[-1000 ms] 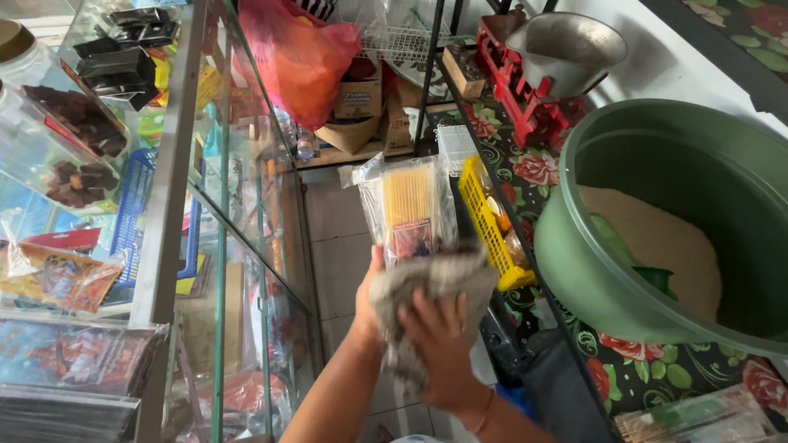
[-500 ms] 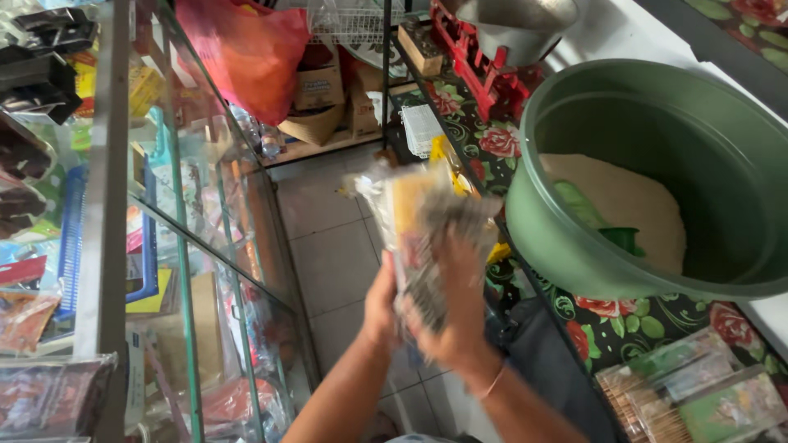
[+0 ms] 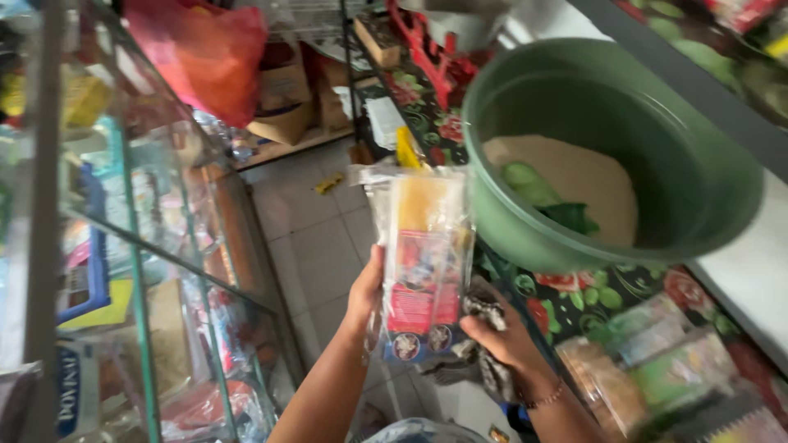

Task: The person wipes multiple packaged items and small containers with a cloth, handling them one at a time and placing them on a counter. The items include plastic-wrapped sticks and small jars, which are wiped and set down in sequence.

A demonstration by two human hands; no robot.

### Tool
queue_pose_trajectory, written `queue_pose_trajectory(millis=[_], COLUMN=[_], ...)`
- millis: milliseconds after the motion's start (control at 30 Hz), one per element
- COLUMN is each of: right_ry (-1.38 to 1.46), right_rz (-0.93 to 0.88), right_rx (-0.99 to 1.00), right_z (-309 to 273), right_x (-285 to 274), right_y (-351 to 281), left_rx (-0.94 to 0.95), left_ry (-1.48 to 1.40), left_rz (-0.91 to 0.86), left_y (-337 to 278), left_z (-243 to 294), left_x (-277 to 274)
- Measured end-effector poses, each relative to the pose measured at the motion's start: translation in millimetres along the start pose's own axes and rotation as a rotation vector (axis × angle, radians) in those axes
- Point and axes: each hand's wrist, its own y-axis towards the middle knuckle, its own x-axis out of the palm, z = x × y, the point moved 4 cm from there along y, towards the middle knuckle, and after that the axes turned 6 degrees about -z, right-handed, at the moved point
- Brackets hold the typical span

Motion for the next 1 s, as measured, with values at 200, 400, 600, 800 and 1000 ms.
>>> queue_pose_trajectory(millis=[200, 400, 600, 800, 1000], right_ry=[-0.486, -0.635, 0.181, 0.673, 0.327], right_rz=[0.216, 0.2, -0.031, -0.127, -0.106], right_rx=[-0.093, -0.182, 0.301, 0.419, 0.511], right_z=[-54, -53, -15, 35, 104], right_x=[-16, -27, -88, -110, -136], right_y=[-21, -65, -99, -148, -206], left_rx=[0.165, 0.114, 0.008, 0.356, 0.268], left_ry=[0.401, 0.733, 0.765, 1.37, 1.683], left_rz=[-0.23, -0.244, -0.45, -0.831, -0.864], left_y=[4, -1, -8, -22, -28], left_z=[-14, -35, -65, -104, -169], left_x=[41, 73, 79, 108, 101])
